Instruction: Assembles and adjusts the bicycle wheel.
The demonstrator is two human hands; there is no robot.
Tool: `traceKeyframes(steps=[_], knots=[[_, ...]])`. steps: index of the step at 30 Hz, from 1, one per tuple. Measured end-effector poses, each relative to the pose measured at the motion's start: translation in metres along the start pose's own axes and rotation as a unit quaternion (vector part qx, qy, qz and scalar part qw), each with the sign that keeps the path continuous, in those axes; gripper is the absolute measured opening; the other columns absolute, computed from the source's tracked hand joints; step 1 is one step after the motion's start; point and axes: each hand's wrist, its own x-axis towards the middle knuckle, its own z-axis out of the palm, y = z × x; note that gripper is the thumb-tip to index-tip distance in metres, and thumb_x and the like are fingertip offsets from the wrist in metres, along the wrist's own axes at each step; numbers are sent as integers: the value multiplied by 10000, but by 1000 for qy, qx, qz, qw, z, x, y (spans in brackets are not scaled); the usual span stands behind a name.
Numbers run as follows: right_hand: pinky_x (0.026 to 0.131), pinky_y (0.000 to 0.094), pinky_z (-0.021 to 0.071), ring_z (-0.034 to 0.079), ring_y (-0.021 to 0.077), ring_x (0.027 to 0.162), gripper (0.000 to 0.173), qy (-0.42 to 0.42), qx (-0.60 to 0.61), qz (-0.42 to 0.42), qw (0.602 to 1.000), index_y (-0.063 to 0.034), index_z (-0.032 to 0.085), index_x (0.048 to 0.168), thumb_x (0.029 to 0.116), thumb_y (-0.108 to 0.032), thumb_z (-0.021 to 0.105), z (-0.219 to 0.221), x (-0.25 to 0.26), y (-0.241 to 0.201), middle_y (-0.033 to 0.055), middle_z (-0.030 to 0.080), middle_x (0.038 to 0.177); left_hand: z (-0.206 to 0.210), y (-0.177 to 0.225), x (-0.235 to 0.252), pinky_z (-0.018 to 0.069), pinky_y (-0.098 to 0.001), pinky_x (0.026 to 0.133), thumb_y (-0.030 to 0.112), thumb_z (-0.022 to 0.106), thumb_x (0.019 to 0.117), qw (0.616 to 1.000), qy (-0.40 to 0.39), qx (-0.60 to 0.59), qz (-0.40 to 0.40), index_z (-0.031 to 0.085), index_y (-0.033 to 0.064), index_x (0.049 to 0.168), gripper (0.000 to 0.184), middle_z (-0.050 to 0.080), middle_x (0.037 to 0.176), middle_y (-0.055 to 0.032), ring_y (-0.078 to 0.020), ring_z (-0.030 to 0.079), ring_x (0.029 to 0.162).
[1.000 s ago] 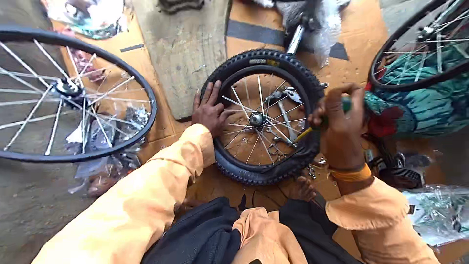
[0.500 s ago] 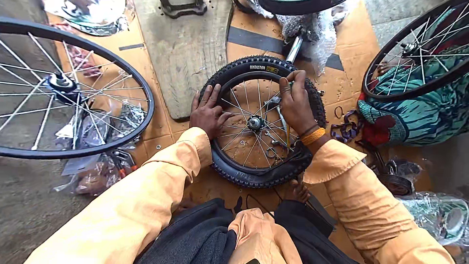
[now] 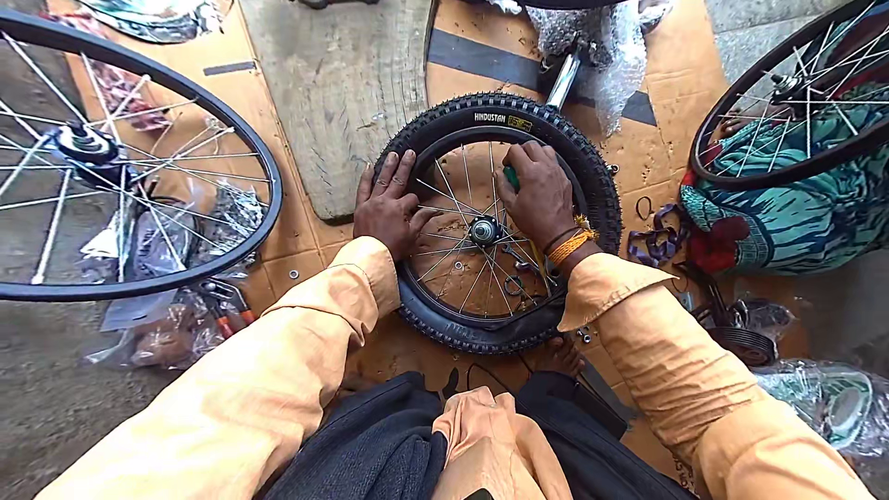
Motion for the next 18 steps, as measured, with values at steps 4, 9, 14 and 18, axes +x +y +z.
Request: traceKeyframes(steps=[4, 9, 14, 18], knots=[[914, 479, 428, 585, 257, 1147, 246, 4, -11, -28, 1000, -168, 687, 1015, 1023, -352, 525, 6, -2, 6, 26, 689, 1050, 0, -2, -1, 74, -565, 1283, 545, 486, 1023, 1000, 1, -6, -1, 737, 77, 943, 537, 169, 1728, -16, -234, 125, 1597], [887, 464, 443, 642, 222, 1006, 240, 0, 0, -21, 1000, -158, 680, 1003, 1026, -326, 510, 4, -10, 5, 22, 692, 933, -2, 0, 0, 95, -593, 1271, 569, 430, 1032, 1000, -9, -2, -1, 735, 82, 939, 582, 161, 1729, -32, -262, 130, 1596], [814, 456, 511, 661, 243, 997, 240, -6, 24, -25, 999, -143, 671, 1032, 1045, -312, 502, 8, -18, 4, 45, 692, 953, -4, 1, -1, 92, -586, 1275, 550, 471, 1027, 1000, -9, -7, 1, 741, 83, 936, 547, 166, 1728, -25, -250, 138, 1595], [824, 470, 522, 664, 250, 1033, 239, -17, 20, -30, 999, -135, 671, 1055, 1049, -307, 505, 5, -22, 2, 54, 697, 1002, -5, 2, -1, 94, -578, 1275, 545, 450, 1034, 1000, -14, -2, 3, 741, 84, 941, 553, 156, 1730, -10, -233, 131, 1596]])
